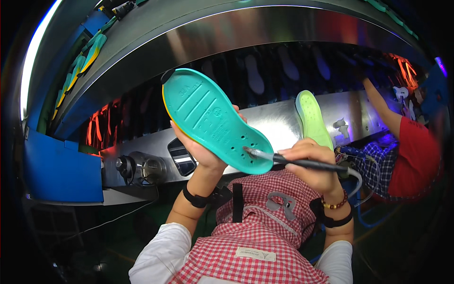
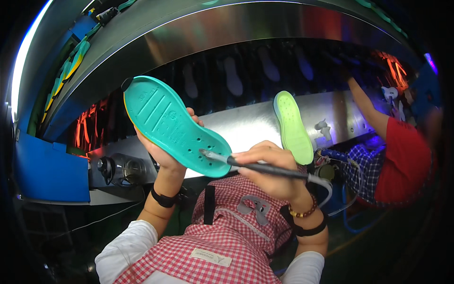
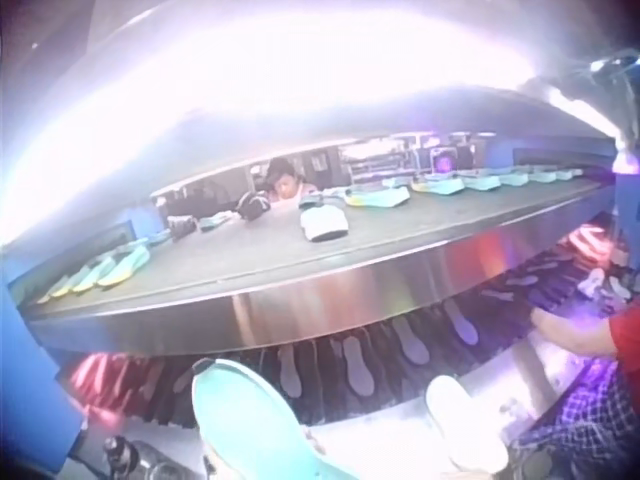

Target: The recorder applies glue or primer to shoe soles using a brush at a conveyor station in a factory.

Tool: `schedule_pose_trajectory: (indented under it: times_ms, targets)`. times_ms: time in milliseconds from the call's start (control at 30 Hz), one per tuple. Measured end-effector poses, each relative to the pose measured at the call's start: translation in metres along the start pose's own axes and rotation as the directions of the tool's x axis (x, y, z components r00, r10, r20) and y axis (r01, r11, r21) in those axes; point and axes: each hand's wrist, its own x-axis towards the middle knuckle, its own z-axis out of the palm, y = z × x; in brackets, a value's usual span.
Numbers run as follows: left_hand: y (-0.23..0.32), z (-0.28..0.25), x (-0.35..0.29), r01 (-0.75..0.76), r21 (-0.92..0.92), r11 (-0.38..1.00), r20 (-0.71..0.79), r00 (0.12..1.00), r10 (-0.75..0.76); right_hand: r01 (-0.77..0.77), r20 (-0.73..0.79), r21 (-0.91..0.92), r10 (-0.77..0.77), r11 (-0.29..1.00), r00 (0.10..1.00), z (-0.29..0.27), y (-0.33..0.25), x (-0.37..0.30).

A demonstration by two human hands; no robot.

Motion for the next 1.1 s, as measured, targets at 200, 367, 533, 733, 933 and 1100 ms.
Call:
schedule_pose_trajectory:
  times_ms: [200,367,533,733,933,1100]
  targets:
    - [0.005,0.004,0.001,0.010,0.065,0.998,0.087,0.996,-0.016,0.036,0.231,0.367,-0.129,0.929,0.964,-0.003,0.017,-0.003]
    - [-0.008,0.026,-0.015,0.146,0.031,0.989,-0.147,0.979,-0.140,-0.240,0.122,0.807,0.245,0.540,0.962,0.017,0.016,0.001]
    - [-0.021,0.006,-0.025,0.336,-0.076,0.939,0.116,0.938,-0.326,-0.197,0.182,0.424,0.130,0.884,0.975,0.016,-0.004,0.002]
    - [-0.007,-0.021,-0.016,0.502,0.115,0.857,0.174,0.840,-0.514,-0.068,0.247,0.217,0.013,0.974,0.969,-0.006,-0.012,0.006]
    - [0.007,-0.002,-0.008,0.772,0.159,0.616,0.099,0.608,-0.788,0.095,0.471,0.258,-0.211,0.961,0.857,-0.017,-0.018,0.012]
    - [0.012,0.006,-0.005,0.681,0.542,0.492,0.075,0.544,-0.836,0.081,0.559,0.115,-0.132,0.990,0.818,-0.036,-0.021,0.019]
